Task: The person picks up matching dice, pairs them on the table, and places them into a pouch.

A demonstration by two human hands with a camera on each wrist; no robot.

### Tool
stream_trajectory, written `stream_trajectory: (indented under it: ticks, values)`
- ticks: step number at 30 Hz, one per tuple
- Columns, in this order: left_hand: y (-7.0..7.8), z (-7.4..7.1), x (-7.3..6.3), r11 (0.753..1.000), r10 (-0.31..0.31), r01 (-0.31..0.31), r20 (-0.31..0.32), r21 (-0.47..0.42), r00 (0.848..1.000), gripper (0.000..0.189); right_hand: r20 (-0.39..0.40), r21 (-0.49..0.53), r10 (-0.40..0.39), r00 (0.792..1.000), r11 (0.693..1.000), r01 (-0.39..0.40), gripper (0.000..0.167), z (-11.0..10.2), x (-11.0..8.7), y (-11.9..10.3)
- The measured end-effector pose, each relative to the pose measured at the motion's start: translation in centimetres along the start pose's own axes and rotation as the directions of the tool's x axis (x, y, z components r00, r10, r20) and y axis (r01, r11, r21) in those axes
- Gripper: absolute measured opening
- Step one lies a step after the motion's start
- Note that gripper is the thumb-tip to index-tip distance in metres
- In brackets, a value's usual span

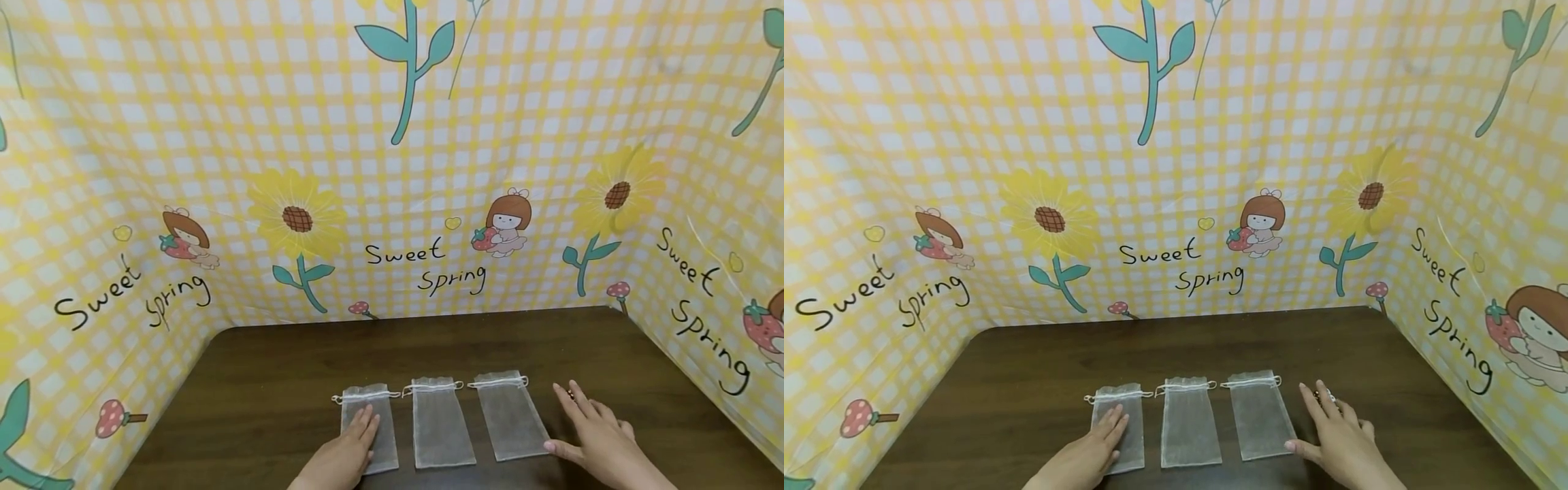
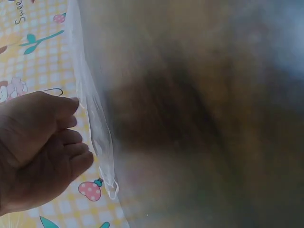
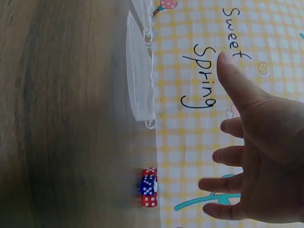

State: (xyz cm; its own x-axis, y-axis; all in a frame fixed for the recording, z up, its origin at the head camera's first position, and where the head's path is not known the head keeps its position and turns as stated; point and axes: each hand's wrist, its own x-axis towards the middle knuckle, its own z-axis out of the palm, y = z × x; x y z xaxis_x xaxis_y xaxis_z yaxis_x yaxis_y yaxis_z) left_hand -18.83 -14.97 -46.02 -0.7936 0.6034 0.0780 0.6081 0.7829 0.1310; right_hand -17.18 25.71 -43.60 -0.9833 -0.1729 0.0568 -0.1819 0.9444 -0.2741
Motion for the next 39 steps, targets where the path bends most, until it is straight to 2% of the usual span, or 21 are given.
stream_trajectory:
  ticks: [5,10,16,22,26,39]
  values:
    - [0.1,0.4,0.0,0.999,-0.038,0.038,0.030,0.008,0.999,0.049,-0.031,-0.044,0.017,0.999,0.999,-0.018,0.085,-0.5,0.0,0.6]
    - [0.1,0.5,0.0,0.998,-0.067,0.067,0.056,0.007,0.996,0.050,-0.117,-0.070,0.035,0.993,0.997,-0.043,0.075,-0.9,0.3,1.7]
    - [0.2,0.4,0.3,0.995,-0.103,0.104,0.134,0.001,0.986,0.048,-0.196,-0.125,0.021,0.980,0.991,-0.046,0.058,-1.1,0.7,3.3]
    - [0.3,0.2,0.4,0.994,-0.106,0.103,0.147,0.027,0.983,0.047,-0.213,-0.175,0.009,0.977,0.983,-0.047,0.032,-1.4,1.3,4.8]
    - [0.4,0.1,0.4,0.994,-0.104,0.100,0.122,0.037,0.987,0.047,-0.222,-0.184,-0.009,0.975,0.982,-0.033,0.021,-1.1,2.0,5.7]
    - [0.6,0.2,0.5,0.993,-0.108,0.101,0.116,0.064,0.987,0.047,-0.139,-0.152,0.041,0.989,0.986,-0.062,0.023,0.2,3.6,7.2]
